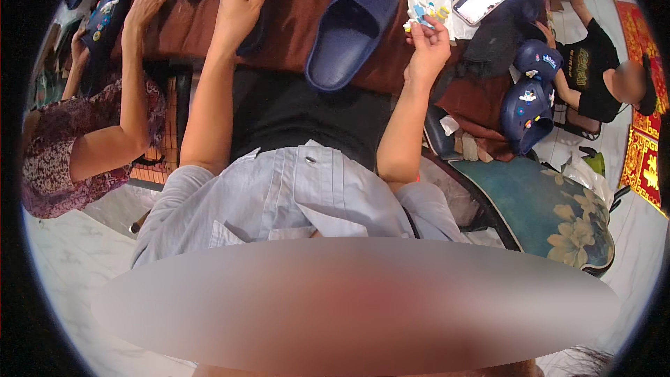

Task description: Attaching small decorative charms or jibbitz to blue clogs.

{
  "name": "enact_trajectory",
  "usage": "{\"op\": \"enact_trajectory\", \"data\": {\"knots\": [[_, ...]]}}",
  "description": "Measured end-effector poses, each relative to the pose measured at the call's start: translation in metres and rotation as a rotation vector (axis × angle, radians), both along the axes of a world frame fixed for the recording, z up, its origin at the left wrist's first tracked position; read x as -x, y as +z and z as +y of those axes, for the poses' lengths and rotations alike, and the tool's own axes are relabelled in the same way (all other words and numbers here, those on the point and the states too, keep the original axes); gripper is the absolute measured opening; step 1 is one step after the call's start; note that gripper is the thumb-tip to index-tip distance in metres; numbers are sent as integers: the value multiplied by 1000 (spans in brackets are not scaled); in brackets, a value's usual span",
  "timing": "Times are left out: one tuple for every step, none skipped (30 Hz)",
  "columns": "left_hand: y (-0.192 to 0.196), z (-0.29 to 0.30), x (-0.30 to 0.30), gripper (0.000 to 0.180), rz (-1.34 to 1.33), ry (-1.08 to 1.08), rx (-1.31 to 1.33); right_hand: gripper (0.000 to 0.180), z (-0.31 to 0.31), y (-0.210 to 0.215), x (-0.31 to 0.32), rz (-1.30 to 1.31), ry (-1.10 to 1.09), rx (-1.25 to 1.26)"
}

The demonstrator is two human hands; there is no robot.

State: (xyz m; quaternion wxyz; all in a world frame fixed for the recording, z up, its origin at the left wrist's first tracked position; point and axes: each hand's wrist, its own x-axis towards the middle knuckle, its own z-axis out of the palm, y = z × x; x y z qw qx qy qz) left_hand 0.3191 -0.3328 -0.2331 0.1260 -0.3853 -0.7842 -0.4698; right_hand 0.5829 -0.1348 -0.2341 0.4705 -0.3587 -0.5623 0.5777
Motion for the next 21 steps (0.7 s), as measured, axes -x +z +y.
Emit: {"op": "enact_trajectory", "data": {"knots": [[25,-1,-18,36,-37,11,94,23,0,1,0,17,-19,17],[45,-4,-33,36,-72,25,185,23,0,2,0,36,-34,32],[52,-8,-40,36,-71,29,184,23,2,1,0,37,-31,31],[58,-11,-45,32,120,55,107,23,4,0,0,50,-28,18],[67,-16,-52,30,311,85,33,22,3,0,2,62,-21,9],[75,-16,-66,28,194,3,-18,22,4,0,3,62,-16,11],[79,-18,-77,25,93,-117,-57,21,3,3,8,88,-8,0],[84,-16,-93,25,-186,-237,-29,19,3,6,12,112,-5,-13],[87,-12,-107,25,-466,-356,-4,19,4,8,17,115,6,-10],[79,-5,-115,28,-648,-461,-22,18,5,10,23,121,34,-19],[67,3,-121,30,-829,-573,-41,17,8,11,27,128,55,-31],[57,11,-126,34,-932,-615,-73,17,12,12,35,130,63,-33],[47,20,-131,39,-1039,-665,-102,15,17,10,42,153,92,-57],[41,26,-131,46,-1064,-641,-47,14,18,12,49,177,127,-80],[35,31,-132,46,-1064,-636,-50,14,19,15,55,159,138,-67],[31,38,-134,49,-1157,-606,-114,14,22,15,61,121,147,-97],[31,45,-136,53,-1246,-578,-176,14,29,12,68,86,152,-128],[32,53,-139,49,-1320,-557,-232,13,35,9,74,78,155,-182],[32,63,-142,49,-1324,-575,-223,13,45,3,75,74,136,-185],[32,69,-142,45,-1390,-597,-299,11,50,0,80,12,160,-248],[33,76,-142,40,-1455,-621,-375,10,55,-3,83,-51,181,-311]]}}
